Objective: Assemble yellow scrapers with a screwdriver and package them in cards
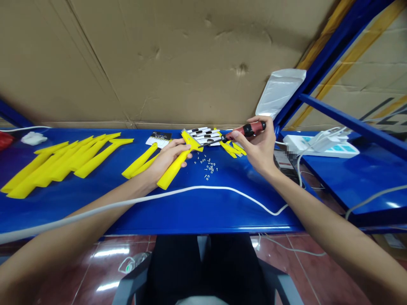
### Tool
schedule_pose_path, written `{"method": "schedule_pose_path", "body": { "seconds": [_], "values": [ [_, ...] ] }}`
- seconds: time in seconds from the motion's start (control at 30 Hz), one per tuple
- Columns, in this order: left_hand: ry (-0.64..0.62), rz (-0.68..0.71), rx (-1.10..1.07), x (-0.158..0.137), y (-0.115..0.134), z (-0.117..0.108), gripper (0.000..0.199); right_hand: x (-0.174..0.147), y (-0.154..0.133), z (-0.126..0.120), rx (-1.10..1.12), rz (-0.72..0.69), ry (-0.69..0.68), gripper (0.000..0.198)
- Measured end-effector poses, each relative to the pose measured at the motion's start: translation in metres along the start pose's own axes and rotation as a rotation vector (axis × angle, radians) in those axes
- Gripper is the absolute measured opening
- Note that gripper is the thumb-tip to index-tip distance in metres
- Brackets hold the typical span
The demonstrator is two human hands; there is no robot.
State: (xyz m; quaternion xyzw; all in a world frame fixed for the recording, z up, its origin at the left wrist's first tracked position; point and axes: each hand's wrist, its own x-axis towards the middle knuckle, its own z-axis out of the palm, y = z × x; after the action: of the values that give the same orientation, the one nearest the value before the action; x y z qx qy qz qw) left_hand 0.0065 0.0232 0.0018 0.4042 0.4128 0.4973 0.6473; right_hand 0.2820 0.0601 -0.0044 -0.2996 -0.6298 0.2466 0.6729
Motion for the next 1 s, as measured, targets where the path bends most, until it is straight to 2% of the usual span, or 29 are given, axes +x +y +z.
{"method": "schedule_pose_path", "body": {
  "seconds": [0.17,0.27,0.37,0.67,0.87,1.0],
  "values": [
    [-0.004,-0.015,0.015,0.000,0.000,0.000,0.037,-0.002,-0.003,0.000,0.111,0.054,-0.127,0.061],
    [0.040,-0.006,0.012,-0.001,0.001,0.002,0.033,-0.002,-0.004,0.000,0.123,0.081,-0.145,0.064],
    [0.073,-0.013,0.016,-0.002,0.003,0.004,0.035,-0.002,-0.003,0.000,0.081,0.101,-0.115,0.065],
    [0.054,-0.009,0.008,-0.001,0.004,0.004,0.039,-0.003,-0.003,0.003,0.069,0.036,-0.063,0.059],
    [0.025,-0.043,-0.015,-0.001,0.006,0.003,0.034,-0.004,-0.003,0.003,0.068,0.030,-0.047,0.057],
    [-0.013,-0.016,-0.076,0.000,0.007,0.000,0.036,-0.002,0.008,0.001,0.063,0.056,0.062,0.052]
  ]
}}
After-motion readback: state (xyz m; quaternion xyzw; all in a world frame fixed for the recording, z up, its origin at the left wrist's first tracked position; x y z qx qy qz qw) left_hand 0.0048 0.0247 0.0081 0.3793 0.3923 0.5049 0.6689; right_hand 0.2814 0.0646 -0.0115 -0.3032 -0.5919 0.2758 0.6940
